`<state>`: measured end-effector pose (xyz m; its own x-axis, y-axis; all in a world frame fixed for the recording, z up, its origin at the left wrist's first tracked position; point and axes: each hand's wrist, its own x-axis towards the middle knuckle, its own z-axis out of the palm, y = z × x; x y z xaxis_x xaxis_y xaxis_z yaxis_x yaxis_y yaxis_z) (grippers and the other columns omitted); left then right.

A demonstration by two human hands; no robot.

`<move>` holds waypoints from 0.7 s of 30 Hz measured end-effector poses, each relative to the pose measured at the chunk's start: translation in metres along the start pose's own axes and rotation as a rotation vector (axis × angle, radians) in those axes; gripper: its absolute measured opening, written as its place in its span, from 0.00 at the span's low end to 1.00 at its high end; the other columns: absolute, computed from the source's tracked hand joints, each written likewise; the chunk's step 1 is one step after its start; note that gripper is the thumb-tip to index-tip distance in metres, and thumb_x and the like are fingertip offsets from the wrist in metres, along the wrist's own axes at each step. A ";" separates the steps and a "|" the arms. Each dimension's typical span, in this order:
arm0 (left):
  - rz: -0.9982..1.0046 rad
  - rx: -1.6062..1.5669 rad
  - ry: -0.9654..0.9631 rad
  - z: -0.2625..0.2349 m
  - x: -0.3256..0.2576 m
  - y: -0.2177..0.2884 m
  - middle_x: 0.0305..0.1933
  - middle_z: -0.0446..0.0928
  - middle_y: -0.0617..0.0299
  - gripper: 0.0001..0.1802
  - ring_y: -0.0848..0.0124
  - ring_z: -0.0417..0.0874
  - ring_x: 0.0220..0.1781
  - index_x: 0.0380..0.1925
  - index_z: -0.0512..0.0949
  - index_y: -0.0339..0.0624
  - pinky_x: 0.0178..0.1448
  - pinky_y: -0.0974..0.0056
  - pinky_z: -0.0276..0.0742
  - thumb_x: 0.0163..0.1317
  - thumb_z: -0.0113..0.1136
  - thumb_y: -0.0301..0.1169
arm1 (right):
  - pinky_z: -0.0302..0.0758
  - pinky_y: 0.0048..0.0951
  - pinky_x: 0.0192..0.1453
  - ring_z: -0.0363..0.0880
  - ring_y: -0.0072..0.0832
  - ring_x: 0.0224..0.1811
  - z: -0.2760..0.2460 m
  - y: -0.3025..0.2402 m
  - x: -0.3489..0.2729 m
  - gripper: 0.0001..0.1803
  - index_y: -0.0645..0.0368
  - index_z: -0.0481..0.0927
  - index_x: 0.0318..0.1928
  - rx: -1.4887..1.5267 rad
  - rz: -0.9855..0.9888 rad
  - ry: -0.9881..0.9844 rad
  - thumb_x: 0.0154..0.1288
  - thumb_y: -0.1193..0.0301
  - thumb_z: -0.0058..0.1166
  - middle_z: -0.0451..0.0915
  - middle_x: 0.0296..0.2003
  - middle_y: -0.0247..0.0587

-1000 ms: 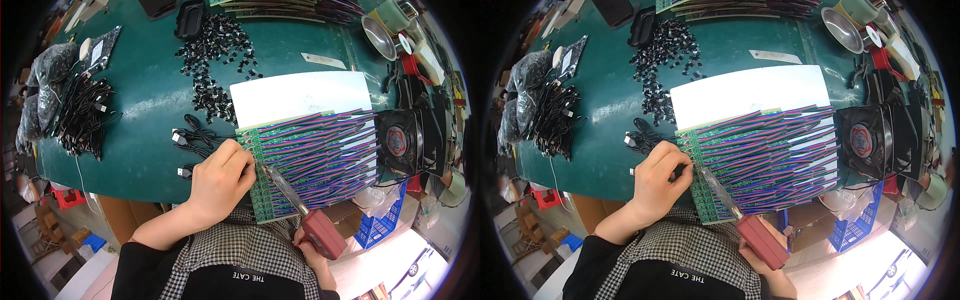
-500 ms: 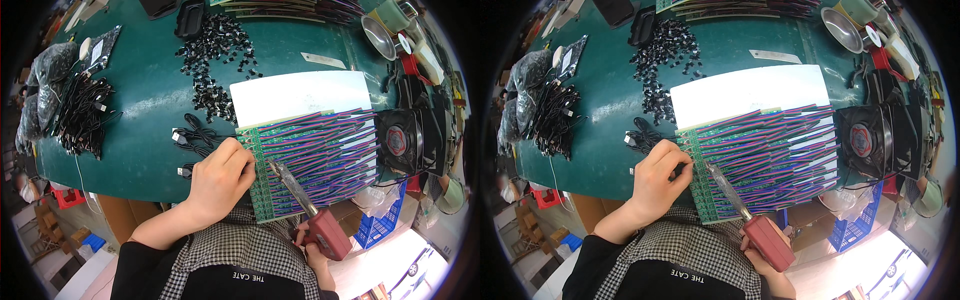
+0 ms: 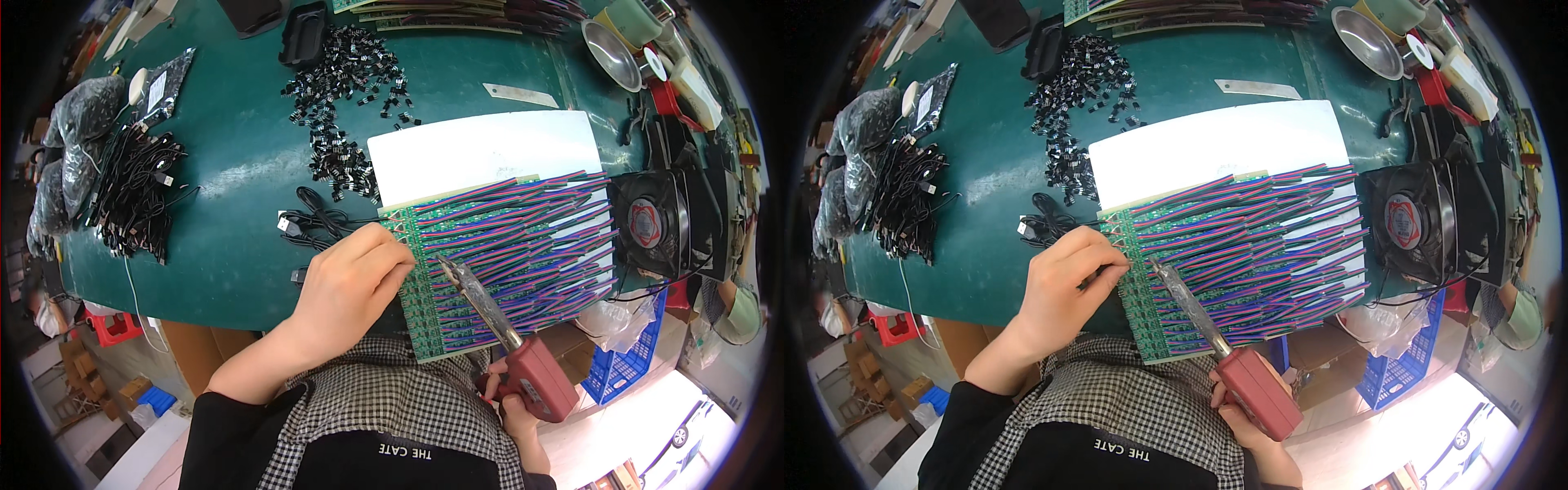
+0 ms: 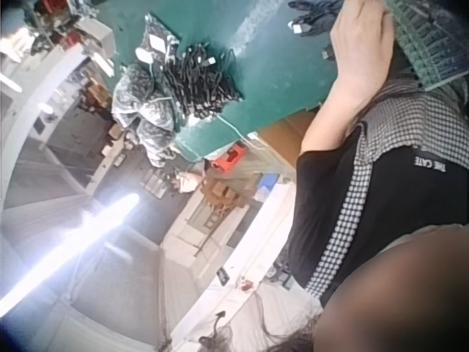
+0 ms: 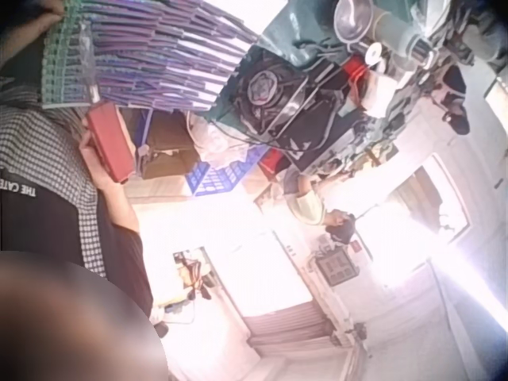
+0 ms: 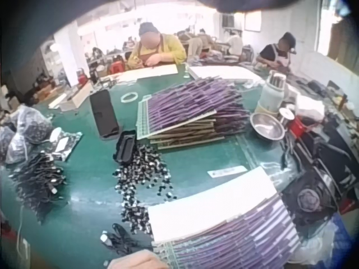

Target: The person solders insulated wires to a row of small circuit board strips using a soldering iron and solder wire.

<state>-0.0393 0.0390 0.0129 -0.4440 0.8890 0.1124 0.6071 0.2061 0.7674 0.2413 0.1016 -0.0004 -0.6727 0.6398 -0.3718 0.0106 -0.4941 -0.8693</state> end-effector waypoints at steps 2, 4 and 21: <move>0.033 -0.004 -0.151 -0.010 0.008 0.003 0.31 0.70 0.60 0.04 0.63 0.77 0.31 0.28 0.75 0.38 0.33 0.62 0.74 0.52 0.59 0.22 | 0.73 0.23 0.30 0.77 0.27 0.27 0.000 -0.002 -0.001 0.35 0.73 0.64 0.56 0.003 0.012 0.008 0.48 0.75 0.65 0.79 0.42 0.51; 0.037 0.010 -0.205 -0.016 0.015 0.005 0.30 0.69 0.59 0.04 0.63 0.76 0.32 0.28 0.76 0.36 0.34 0.62 0.72 0.51 0.59 0.21 | 0.71 0.20 0.27 0.77 0.26 0.26 -0.002 -0.005 -0.001 0.35 0.74 0.65 0.55 -0.095 0.052 0.012 0.47 0.74 0.65 0.80 0.40 0.49; 0.143 0.156 -0.549 -0.022 0.044 0.008 0.31 0.67 0.54 0.04 0.57 0.72 0.37 0.21 0.70 0.34 0.40 0.56 0.70 0.49 0.56 0.21 | 0.72 0.18 0.30 0.76 0.20 0.24 0.001 -0.002 0.000 0.27 0.74 0.73 0.48 -0.215 0.024 0.005 0.43 0.80 0.60 0.79 0.27 0.38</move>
<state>-0.0686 0.0711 0.0382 0.0301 0.9855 -0.1670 0.7439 0.0895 0.6622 0.2406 0.1022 0.0012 -0.6668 0.6324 -0.3944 0.1844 -0.3728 -0.9094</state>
